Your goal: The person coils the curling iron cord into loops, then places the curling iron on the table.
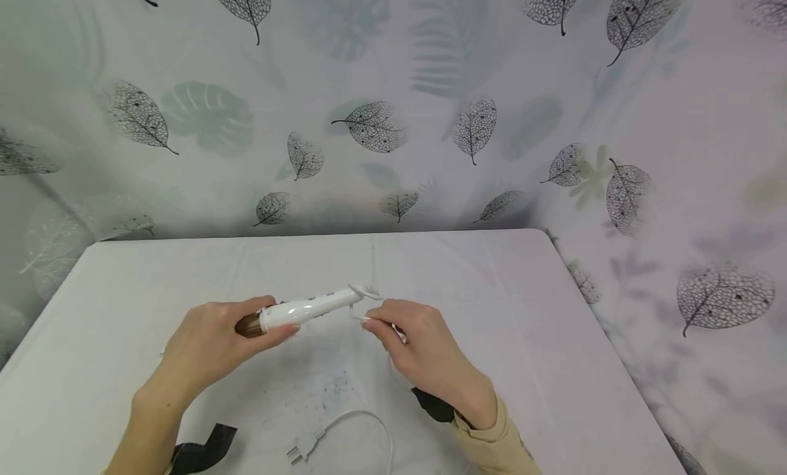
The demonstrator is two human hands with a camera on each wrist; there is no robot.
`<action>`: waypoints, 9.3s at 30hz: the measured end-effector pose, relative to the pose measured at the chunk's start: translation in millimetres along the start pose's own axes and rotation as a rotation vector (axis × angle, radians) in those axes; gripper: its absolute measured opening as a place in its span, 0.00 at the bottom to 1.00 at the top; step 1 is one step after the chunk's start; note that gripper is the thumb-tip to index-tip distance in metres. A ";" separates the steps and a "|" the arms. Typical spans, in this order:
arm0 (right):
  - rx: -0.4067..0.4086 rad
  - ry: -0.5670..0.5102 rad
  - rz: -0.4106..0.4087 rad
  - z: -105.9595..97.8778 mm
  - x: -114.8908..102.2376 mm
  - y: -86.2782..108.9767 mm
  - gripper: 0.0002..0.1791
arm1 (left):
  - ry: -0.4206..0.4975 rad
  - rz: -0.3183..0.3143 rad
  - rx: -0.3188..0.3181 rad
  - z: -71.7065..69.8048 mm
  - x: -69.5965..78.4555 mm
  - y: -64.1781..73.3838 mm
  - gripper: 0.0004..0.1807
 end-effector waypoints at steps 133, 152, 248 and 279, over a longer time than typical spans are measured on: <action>-0.273 0.183 0.128 50.9 26.8 2.0 0.15 | -0.088 0.014 0.436 -48.4 5.4 6.6 0.21; 0.103 0.123 -0.069 8.4 2.7 -2.9 0.07 | -0.078 0.040 0.285 -34.6 5.1 3.1 0.20; -0.108 0.023 0.245 41.6 40.8 -4.9 0.13 | 0.073 0.133 0.253 -32.7 19.1 4.1 0.19; -0.264 0.000 0.244 60.0 36.4 -3.0 0.13 | -0.026 -0.010 0.315 -32.9 3.9 1.6 0.18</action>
Point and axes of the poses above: each hand's wrist, its own y-axis away from the middle knuckle, its own z-axis out of the palm, x = y × z, the point moved 10 cm from there along -y, towards the middle knuckle, and after that the axes turned 3 degrees about z, right-handed, at the moved point
